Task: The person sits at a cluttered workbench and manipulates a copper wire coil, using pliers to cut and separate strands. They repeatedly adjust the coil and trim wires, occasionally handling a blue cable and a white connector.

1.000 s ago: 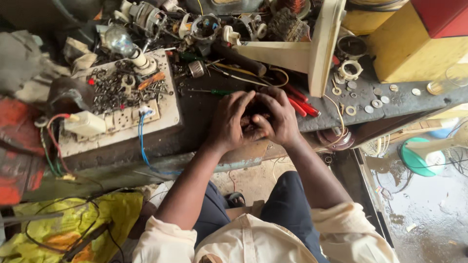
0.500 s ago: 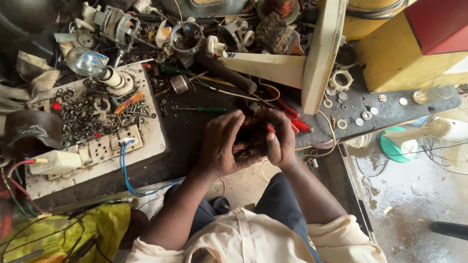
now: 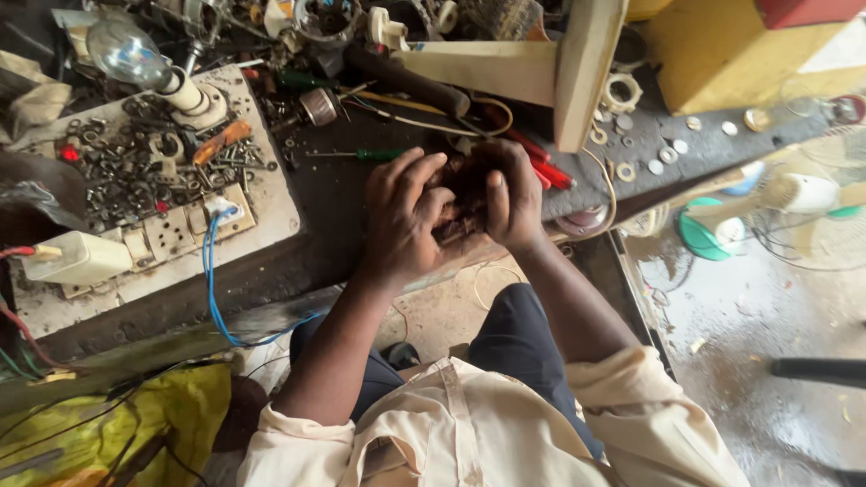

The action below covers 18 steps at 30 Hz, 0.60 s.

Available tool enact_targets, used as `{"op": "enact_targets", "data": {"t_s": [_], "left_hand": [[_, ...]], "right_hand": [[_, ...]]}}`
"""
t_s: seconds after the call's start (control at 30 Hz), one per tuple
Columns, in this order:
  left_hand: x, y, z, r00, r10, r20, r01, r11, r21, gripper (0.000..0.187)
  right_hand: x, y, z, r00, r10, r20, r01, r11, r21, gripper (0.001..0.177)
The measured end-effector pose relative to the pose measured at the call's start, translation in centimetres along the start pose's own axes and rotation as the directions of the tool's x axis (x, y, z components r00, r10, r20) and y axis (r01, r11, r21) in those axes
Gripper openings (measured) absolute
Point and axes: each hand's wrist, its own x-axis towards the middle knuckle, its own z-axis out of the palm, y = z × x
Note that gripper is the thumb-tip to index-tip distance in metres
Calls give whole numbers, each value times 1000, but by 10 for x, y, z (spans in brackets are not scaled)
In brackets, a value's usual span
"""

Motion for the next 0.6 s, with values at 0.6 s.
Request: {"op": "enact_targets", "data": {"t_s": [0.6], "left_hand": [[-5,1,2,983,175,50,-179,981,78,43]], "right_hand": [[6,-8,8,992,-58,-109,35,977,-209,24]]}}
